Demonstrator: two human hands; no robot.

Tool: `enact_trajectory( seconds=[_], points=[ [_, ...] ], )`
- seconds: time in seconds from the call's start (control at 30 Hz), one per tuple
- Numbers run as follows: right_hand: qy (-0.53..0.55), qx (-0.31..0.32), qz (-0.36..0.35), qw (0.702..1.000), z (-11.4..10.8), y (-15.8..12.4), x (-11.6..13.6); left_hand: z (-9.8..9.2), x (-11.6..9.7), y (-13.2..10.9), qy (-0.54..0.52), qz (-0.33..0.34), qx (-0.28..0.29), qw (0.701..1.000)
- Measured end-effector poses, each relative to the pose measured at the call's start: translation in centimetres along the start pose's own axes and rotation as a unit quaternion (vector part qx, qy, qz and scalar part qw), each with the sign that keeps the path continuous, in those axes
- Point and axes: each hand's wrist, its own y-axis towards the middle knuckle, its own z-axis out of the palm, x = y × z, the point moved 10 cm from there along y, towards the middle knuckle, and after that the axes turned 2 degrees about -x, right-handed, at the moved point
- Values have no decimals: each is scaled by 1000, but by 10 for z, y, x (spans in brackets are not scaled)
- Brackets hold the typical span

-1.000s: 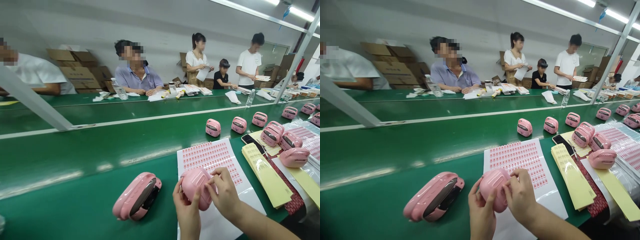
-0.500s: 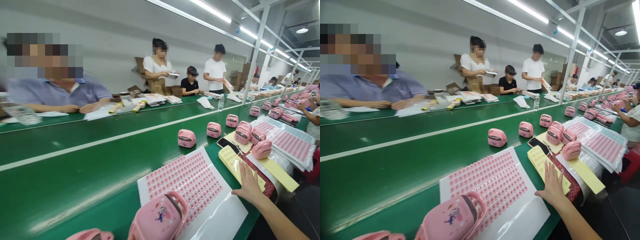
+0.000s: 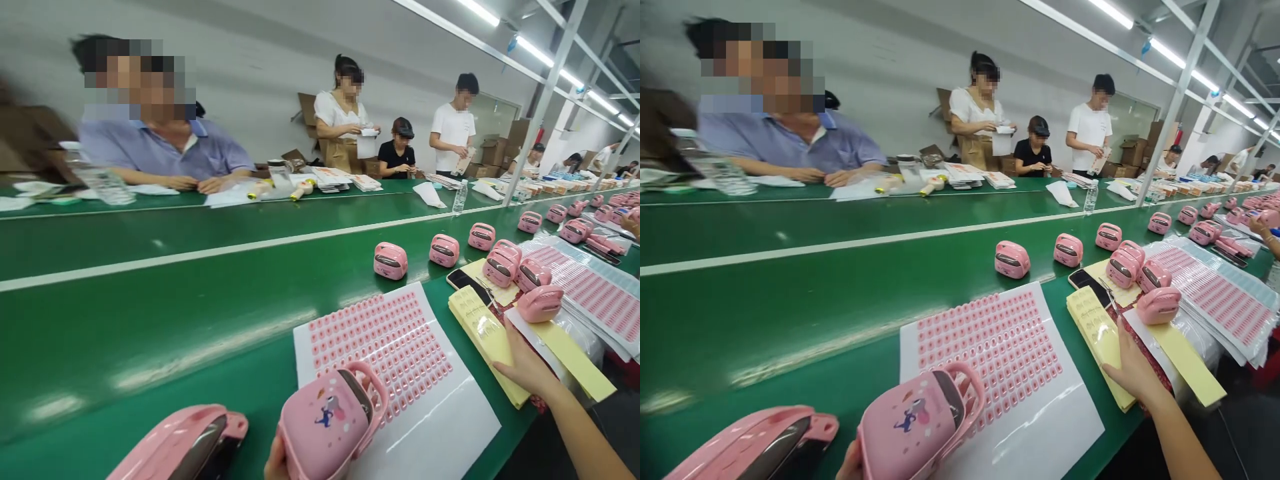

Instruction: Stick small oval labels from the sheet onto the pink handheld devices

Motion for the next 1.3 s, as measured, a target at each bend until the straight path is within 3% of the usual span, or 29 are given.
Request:
enact_trajectory(
  seconds=[0.1, 0.2, 0.3, 0.43, 0.57, 0.67, 0.73, 0.83, 0.93, 1.0, 1.13, 1.3],
  points=[
    [-25, 2, -10, 1000, -9, 7, 7, -8, -2, 7, -33, 45, 7, 998],
    [-52, 4, -14, 999, -13, 14, 32, -2, 2, 12, -56, 53, 105, 992],
    [-117, 48, 17, 992, 2, 15, 46, 9, 4, 5, -66, 37, 185, 980],
    [-165, 50, 64, 983, 22, 10, 23, 25, 4, -8, -104, 16, 233, 967],
    [-114, 18, -13, 993, 23, 10, 0, 34, 5, -10, -137, -1, 286, 948],
    [-69, 18, -43, 996, 9, 18, 2, 30, 5, -5, -162, -10, 284, 945],
    [-20, -2, -57, 998, -4, 33, 27, 27, 6, -3, -161, -10, 264, 951],
    [90, -58, -153, 983, -9, 68, 109, 30, 9, -4, -144, -28, 254, 956],
    [170, -33, -292, 941, 23, 99, 210, 38, 9, -8, -131, -44, 270, 953],
    [175, -20, -307, 935, 51, 119, 251, 42, 7, -9, -127, -43, 278, 951],
    [196, -22, -294, 935, 79, 139, 278, 43, 0, -7, -115, -22, 268, 956],
    [281, -58, -276, 917, 64, 130, 266, 44, -5, -8, -90, 7, 256, 963]
  ],
)
